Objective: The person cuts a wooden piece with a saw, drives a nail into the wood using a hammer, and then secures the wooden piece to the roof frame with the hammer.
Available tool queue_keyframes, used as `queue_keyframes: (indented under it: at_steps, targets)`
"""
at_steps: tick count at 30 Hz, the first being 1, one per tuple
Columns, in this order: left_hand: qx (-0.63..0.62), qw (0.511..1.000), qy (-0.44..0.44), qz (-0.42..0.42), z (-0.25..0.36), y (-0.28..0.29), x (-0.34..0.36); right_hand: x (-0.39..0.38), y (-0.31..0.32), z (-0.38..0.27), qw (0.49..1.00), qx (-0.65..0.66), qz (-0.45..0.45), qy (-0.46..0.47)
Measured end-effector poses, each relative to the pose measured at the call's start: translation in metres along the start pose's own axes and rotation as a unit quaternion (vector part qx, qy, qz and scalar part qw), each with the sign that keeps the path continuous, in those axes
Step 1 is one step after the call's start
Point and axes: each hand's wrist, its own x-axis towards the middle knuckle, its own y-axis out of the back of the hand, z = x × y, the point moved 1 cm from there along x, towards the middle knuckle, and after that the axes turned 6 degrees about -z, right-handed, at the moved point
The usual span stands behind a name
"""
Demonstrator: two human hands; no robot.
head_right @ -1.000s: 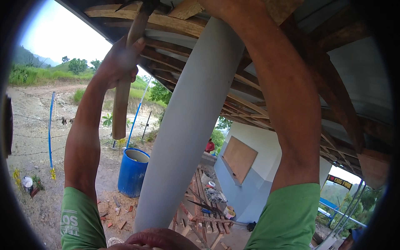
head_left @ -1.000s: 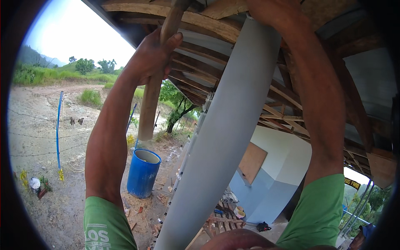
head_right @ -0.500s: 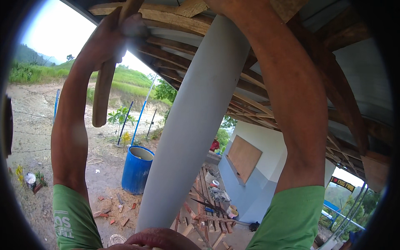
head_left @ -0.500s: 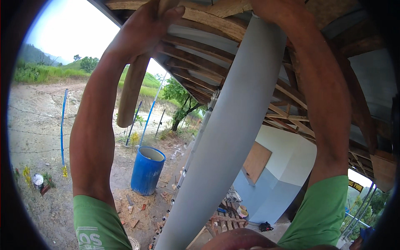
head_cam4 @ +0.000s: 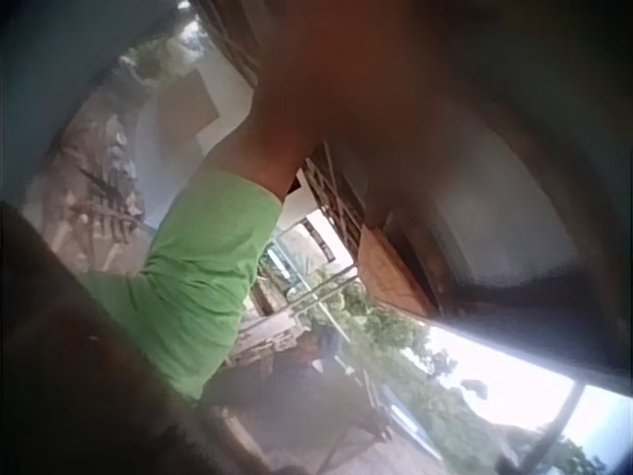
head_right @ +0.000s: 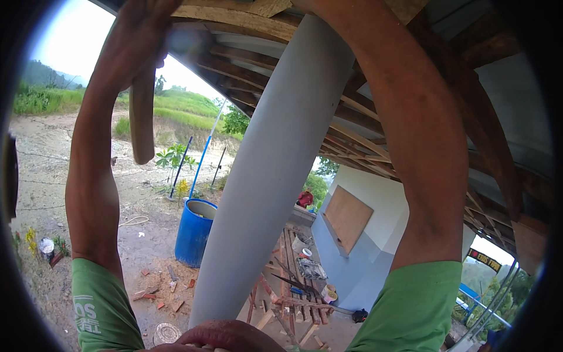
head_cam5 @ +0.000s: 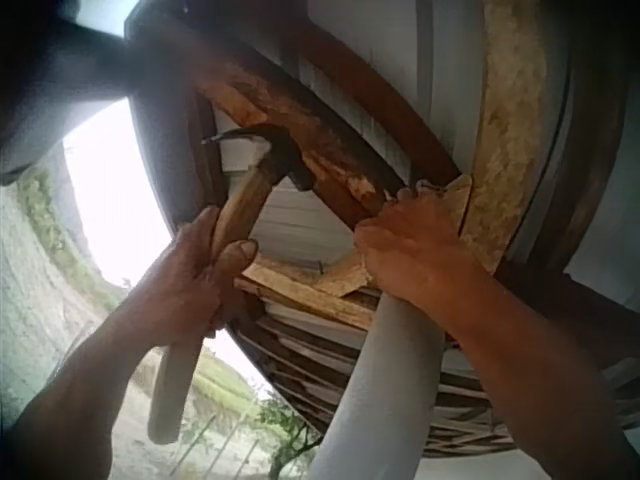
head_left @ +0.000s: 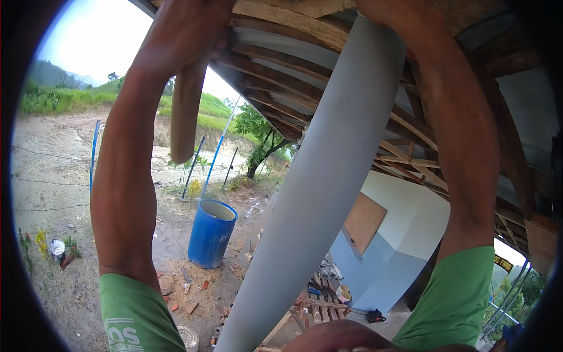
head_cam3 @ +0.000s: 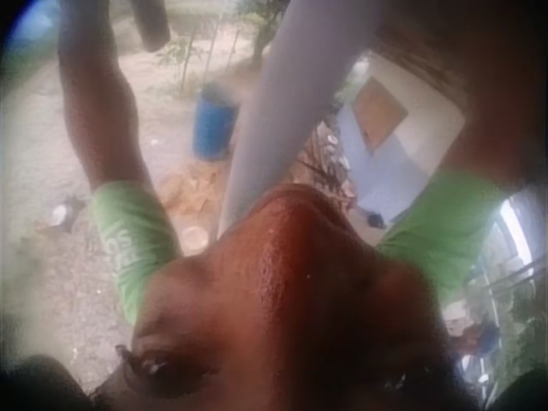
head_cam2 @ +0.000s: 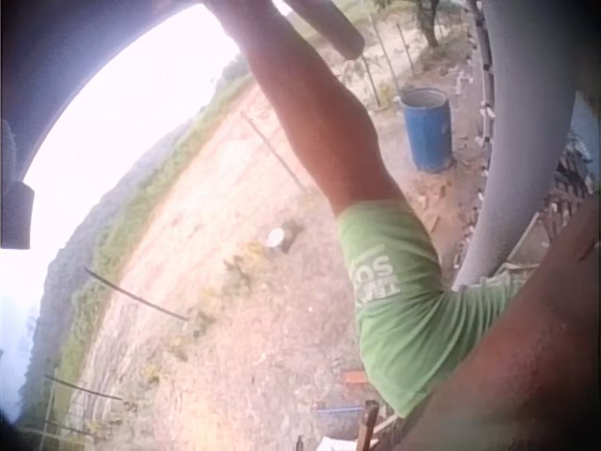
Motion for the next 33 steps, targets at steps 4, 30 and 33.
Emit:
queue_keyframes:
  at_steps: [4, 30, 33]
  targets:
    - [-0.043, 0.992, -0.078, 0.088, -0.01, 0.013, 0.001, 0.006, 0.008, -0.021, 0.999, 0.019, -0.047, 0.011]
    - [-0.045, 0.993, 0.08, -0.068, -0.007, -0.018, 0.003, -0.013, -0.017, -0.004, 0.976, 0.083, 0.165, 0.118]
    - [-0.059, 0.99, 0.064, -0.112, -0.002, -0.03, 0.016, -0.015, -0.026, 0.005, 0.948, 0.112, 0.256, 0.155]
